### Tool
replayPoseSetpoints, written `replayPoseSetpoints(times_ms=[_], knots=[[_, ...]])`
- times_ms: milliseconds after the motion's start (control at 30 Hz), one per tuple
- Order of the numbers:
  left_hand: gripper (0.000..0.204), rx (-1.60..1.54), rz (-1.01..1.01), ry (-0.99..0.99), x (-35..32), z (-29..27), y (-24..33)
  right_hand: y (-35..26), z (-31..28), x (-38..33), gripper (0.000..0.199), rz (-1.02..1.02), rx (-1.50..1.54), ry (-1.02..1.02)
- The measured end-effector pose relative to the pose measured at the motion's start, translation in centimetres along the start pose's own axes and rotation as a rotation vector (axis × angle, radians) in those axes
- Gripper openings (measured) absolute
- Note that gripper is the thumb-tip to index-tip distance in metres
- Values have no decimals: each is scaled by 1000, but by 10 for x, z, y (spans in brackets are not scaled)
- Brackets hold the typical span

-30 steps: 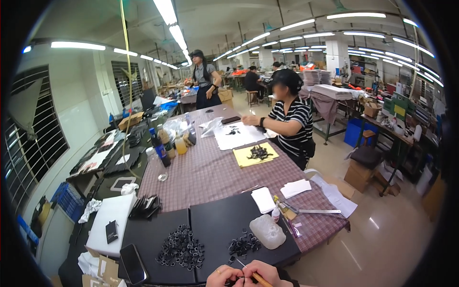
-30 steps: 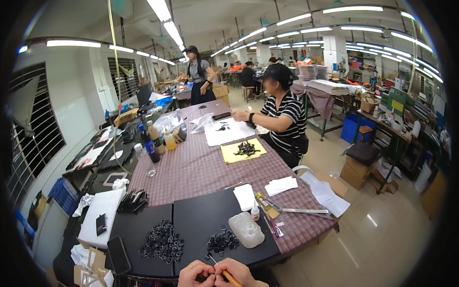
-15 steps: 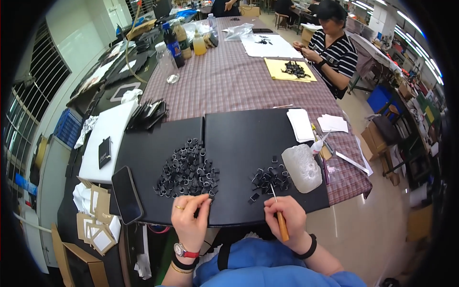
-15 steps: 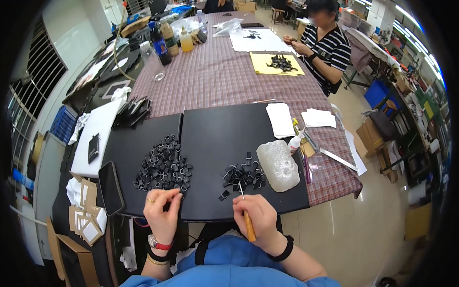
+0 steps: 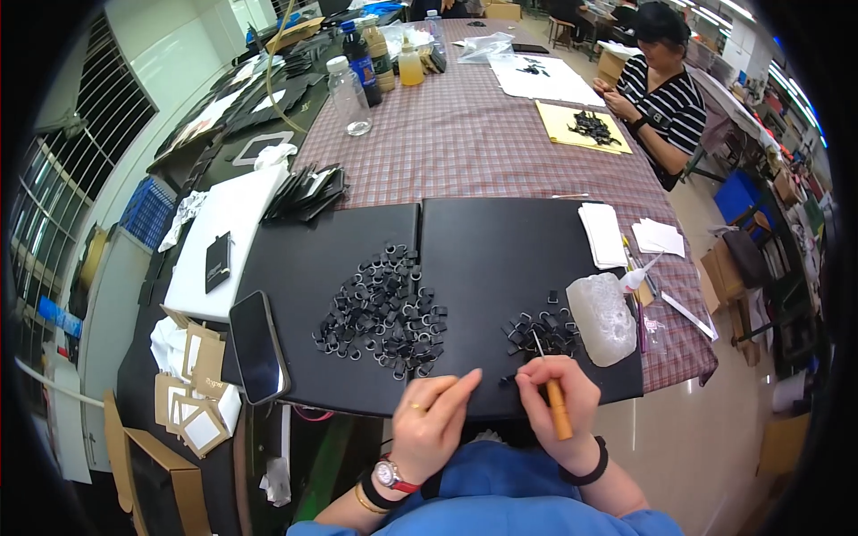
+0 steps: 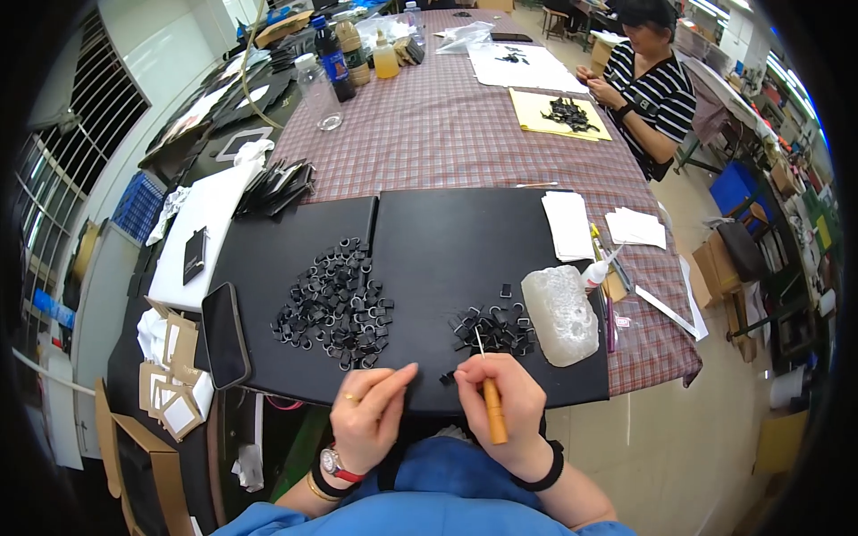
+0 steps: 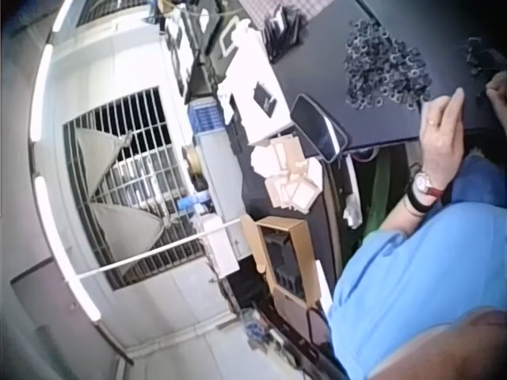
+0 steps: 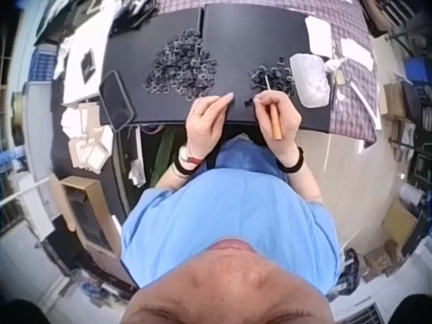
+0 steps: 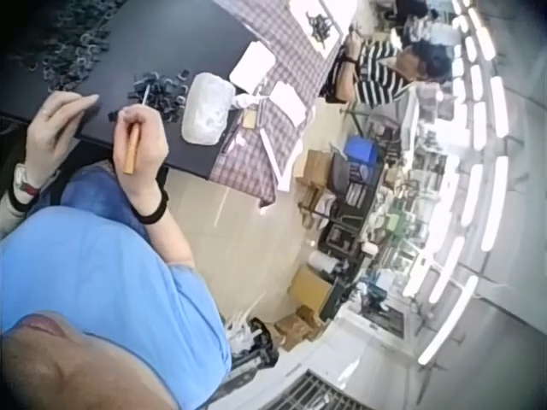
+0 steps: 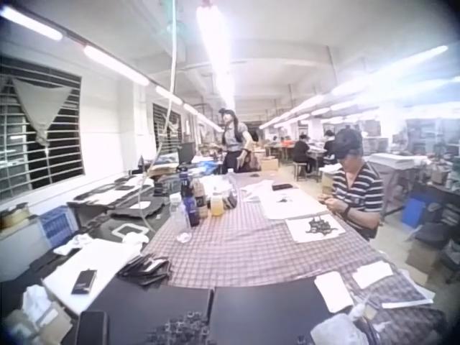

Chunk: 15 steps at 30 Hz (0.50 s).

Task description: Assembling small circular black components using a metal pick tool.

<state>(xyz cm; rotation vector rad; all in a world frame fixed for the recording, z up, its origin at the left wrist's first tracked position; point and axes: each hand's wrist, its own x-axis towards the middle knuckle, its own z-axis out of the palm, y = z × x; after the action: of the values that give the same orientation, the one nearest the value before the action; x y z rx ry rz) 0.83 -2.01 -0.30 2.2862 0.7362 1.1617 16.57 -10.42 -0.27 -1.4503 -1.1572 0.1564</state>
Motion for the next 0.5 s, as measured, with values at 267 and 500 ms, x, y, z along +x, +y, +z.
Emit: replayPoseSetpoints(times_ms=[267, 500], knots=[[31, -962, -383, -441, 12, 12, 4, -17, -14, -6, 21, 391, 728, 40], [30, -1113, -509, -416, 6, 21, 9, -12, -22, -18, 22, 326, 642, 47]])
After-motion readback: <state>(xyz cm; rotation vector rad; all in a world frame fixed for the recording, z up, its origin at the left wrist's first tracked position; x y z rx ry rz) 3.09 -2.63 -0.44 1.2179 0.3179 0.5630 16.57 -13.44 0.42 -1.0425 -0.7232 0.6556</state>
